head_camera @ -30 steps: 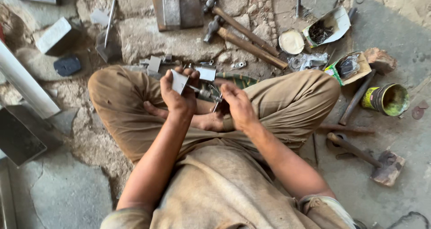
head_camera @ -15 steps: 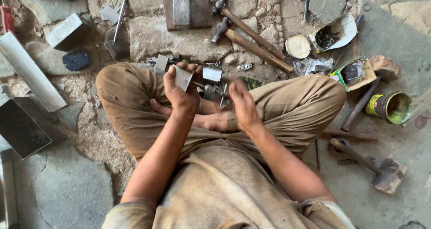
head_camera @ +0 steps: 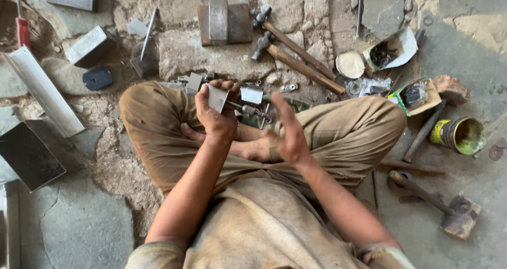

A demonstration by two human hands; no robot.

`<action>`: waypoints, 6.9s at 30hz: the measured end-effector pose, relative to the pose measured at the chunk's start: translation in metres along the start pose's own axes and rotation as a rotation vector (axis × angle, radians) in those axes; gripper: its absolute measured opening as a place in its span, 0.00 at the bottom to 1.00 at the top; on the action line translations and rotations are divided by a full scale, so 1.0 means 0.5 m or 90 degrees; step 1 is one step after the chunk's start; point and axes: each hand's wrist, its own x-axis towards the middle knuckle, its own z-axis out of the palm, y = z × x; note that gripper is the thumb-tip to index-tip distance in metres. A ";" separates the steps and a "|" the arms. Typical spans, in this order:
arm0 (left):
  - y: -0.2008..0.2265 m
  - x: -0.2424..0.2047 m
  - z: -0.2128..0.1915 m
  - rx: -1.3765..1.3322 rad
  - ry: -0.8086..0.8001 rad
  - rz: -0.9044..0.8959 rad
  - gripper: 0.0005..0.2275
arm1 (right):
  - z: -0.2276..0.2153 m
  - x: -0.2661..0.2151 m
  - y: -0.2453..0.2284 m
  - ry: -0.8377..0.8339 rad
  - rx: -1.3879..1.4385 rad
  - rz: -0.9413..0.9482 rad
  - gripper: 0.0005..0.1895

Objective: The person sits on the floor and uses a hand screwdriver to tighten screws into small metal brackets. They repeatedly pick up brackets, insert screws, and turn the screwdriver to secure the fasteners.

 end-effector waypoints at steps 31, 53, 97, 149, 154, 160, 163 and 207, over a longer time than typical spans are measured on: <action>0.018 -0.015 -0.023 0.010 0.028 -0.100 0.14 | 0.028 0.016 -0.084 -0.189 0.331 0.031 0.27; 0.038 -0.103 0.055 0.611 -0.353 -0.012 0.14 | 0.011 0.014 -0.032 -0.435 -0.098 0.367 0.59; 0.062 -0.113 0.078 0.647 -0.410 0.028 0.11 | 0.029 0.026 -0.014 -0.297 0.034 0.076 0.40; 0.027 -0.073 -0.034 0.455 -0.224 0.180 0.12 | 0.069 -0.010 0.120 -0.454 0.029 0.237 0.26; 0.024 -0.046 -0.071 0.426 -0.203 0.159 0.15 | 0.056 -0.002 0.163 -0.327 -0.436 -0.085 0.35; 0.005 -0.044 -0.062 0.759 -0.268 0.243 0.27 | 0.110 -0.010 0.075 -0.299 0.529 0.572 0.24; 0.033 -0.041 -0.056 0.913 -0.362 0.407 0.35 | 0.161 -0.013 0.027 -0.200 0.764 0.681 0.23; 0.129 -0.146 0.011 0.422 -0.217 -0.260 0.12 | 0.016 0.032 -0.104 -0.081 -0.053 -0.210 0.16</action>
